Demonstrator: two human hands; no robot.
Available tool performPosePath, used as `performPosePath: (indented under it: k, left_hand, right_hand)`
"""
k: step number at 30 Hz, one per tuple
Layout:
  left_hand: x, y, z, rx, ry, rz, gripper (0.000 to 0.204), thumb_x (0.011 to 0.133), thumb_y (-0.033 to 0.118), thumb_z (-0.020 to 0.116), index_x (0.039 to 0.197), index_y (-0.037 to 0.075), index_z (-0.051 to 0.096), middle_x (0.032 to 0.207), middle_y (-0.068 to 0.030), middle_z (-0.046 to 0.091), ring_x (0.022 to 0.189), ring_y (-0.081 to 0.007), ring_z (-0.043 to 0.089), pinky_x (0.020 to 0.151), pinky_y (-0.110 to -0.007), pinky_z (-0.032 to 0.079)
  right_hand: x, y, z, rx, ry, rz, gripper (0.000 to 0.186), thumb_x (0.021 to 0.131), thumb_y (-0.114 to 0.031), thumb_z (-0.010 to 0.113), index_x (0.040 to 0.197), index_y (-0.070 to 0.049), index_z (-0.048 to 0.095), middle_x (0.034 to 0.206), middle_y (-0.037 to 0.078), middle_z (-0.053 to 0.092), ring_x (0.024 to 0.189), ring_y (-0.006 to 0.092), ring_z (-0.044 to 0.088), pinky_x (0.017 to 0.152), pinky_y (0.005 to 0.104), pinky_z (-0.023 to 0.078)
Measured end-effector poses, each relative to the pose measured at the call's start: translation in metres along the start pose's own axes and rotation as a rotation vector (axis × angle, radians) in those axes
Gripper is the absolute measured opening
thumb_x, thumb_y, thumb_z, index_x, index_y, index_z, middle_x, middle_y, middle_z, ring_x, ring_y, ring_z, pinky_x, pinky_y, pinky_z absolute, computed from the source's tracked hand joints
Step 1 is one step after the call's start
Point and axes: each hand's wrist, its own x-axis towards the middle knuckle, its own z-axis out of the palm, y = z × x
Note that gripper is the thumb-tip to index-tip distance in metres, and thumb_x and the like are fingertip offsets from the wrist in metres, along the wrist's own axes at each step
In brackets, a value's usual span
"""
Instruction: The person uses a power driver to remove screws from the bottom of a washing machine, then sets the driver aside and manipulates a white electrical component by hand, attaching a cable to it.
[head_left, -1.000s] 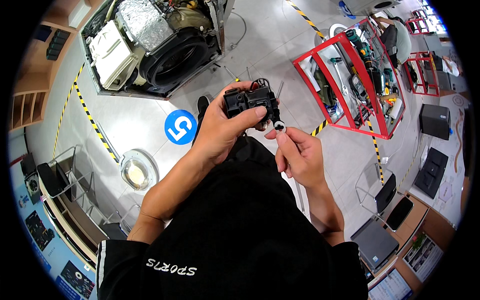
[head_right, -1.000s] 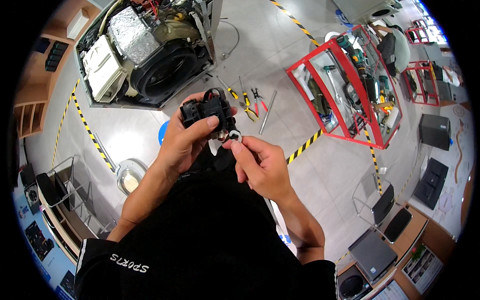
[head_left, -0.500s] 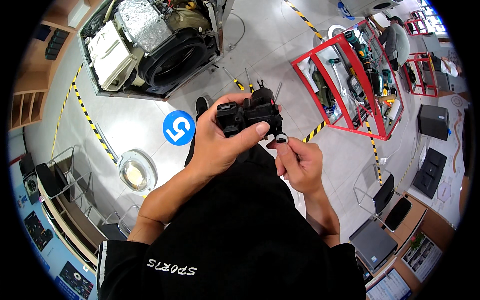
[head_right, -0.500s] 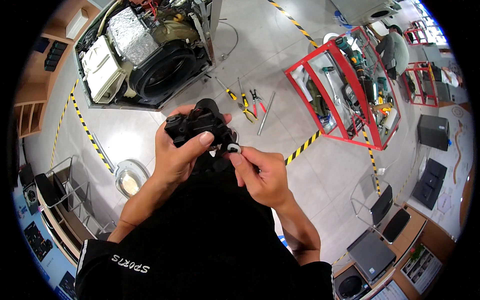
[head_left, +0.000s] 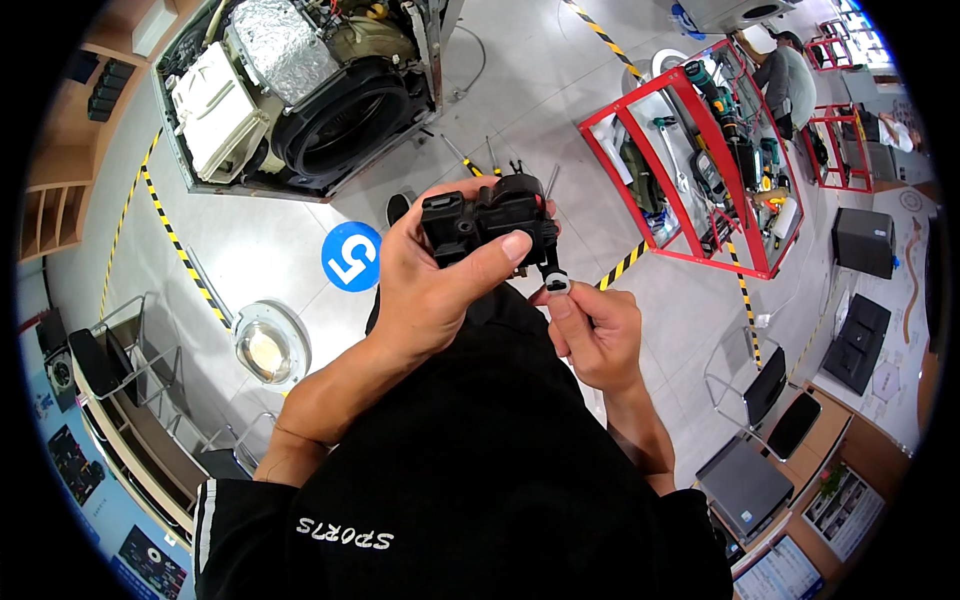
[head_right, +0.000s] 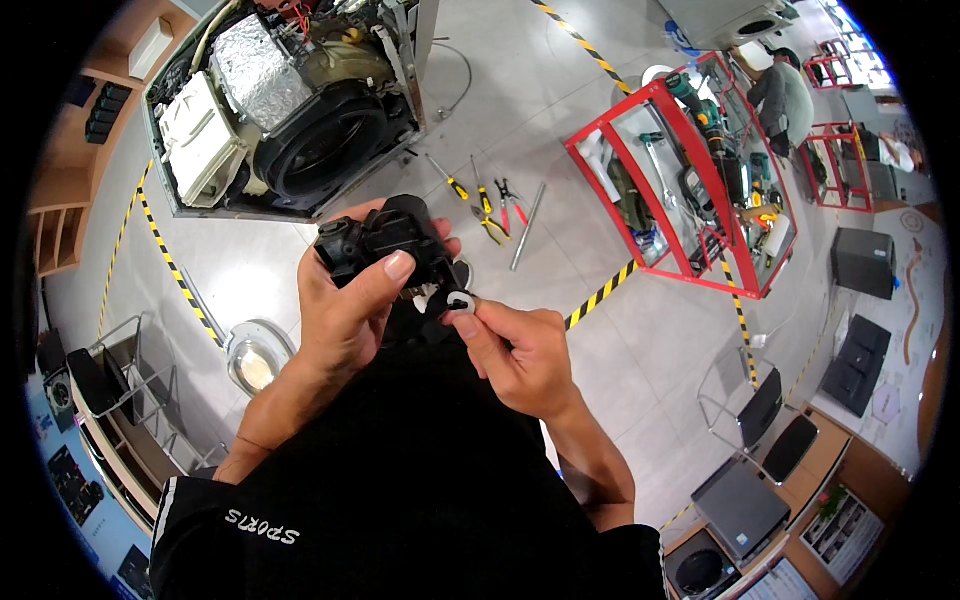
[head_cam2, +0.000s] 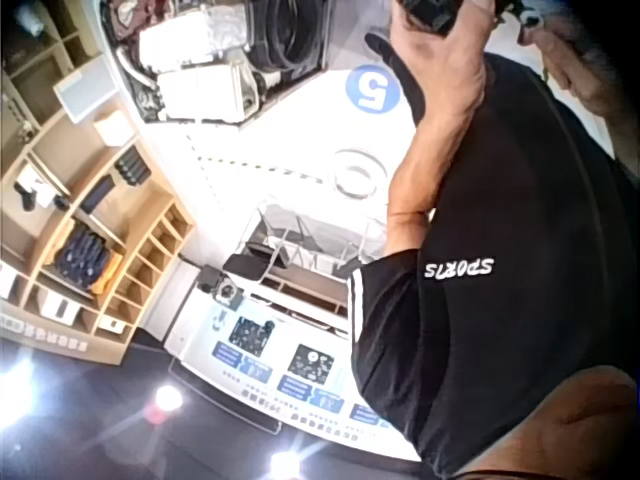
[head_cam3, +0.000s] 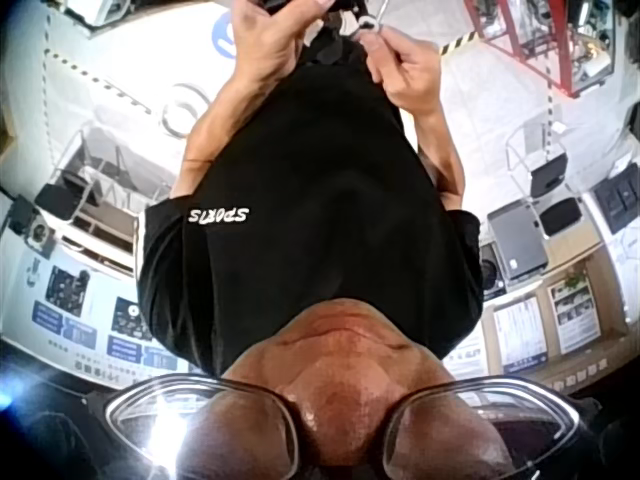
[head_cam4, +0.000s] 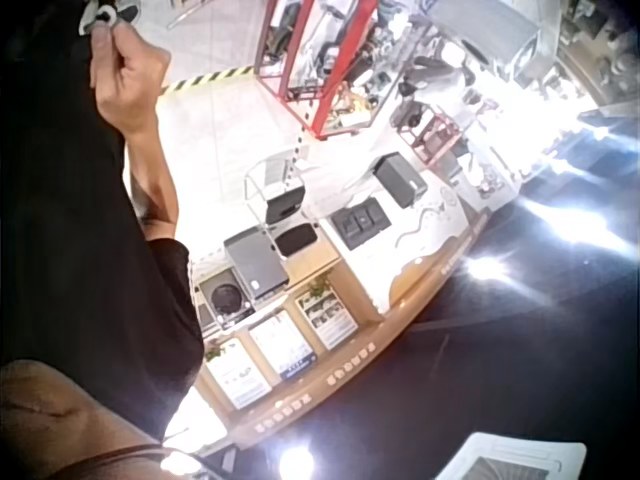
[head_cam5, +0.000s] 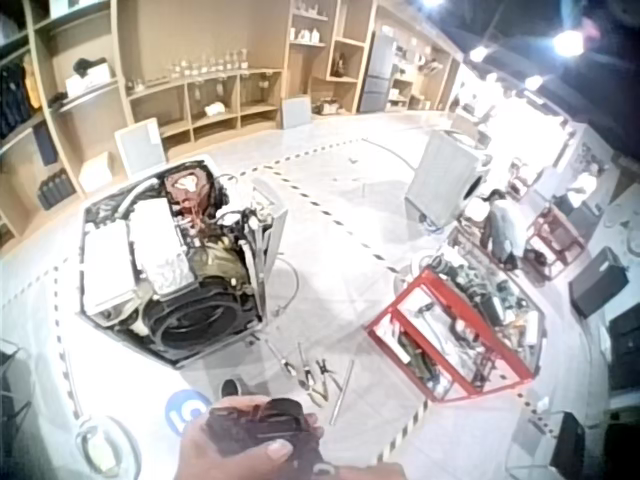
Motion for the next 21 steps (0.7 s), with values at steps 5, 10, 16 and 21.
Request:
performPosePath:
  k: [5,10,16,21]
  left_hand:
    - [0.002,-0.002,0.003,0.038,-0.013,-0.025,0.045,0.076,0.004,0.063,0.114,-0.005,0.043,0.104,-0.0259,0.057,0.097,-0.0341,0.06,0.086,-0.045,0.049]
    - [0.0,-0.01,0.0,0.085,-0.033,0.02,0.045,0.077,0.003,0.063,0.115,-0.004,0.042,0.105,-0.0266,0.056,0.098,-0.0346,0.059,0.086,-0.045,0.049]
    - [-0.002,-0.006,-0.001,0.113,0.016,0.032,0.045,0.077,0.003,0.062,0.115,-0.005,0.041,0.105,-0.0265,0.056,0.096,-0.034,0.06,0.086,-0.044,0.049]
    - [-0.002,-0.008,-0.004,0.096,0.013,-0.019,0.044,0.077,0.002,0.062,0.115,-0.005,0.041,0.105,-0.0256,0.056,0.095,-0.0332,0.06,0.085,-0.044,0.05]
  right_hand:
    - [-0.005,0.004,0.0,0.038,0.027,0.01,0.025,0.091,-0.013,0.048,0.082,0.006,0.062,0.043,-0.002,0.044,0.036,0.0039,0.039,0.036,0.0198,0.026]
    - [-0.007,0.004,0.004,0.088,0.075,0.057,0.025,0.092,-0.014,0.048,0.083,0.006,0.062,0.043,-0.001,0.045,0.036,0.0039,0.039,0.036,0.0196,0.026]
    - [-0.005,0.005,0.007,0.089,0.059,0.044,0.025,0.092,-0.014,0.048,0.081,0.005,0.062,0.043,-0.001,0.045,0.035,0.0041,0.039,0.036,0.0199,0.026]
    - [-0.009,0.009,0.006,0.069,0.04,0.029,0.026,0.091,-0.014,0.048,0.079,0.004,0.062,0.042,-0.001,0.044,0.035,0.0044,0.039,0.035,0.0202,0.025]
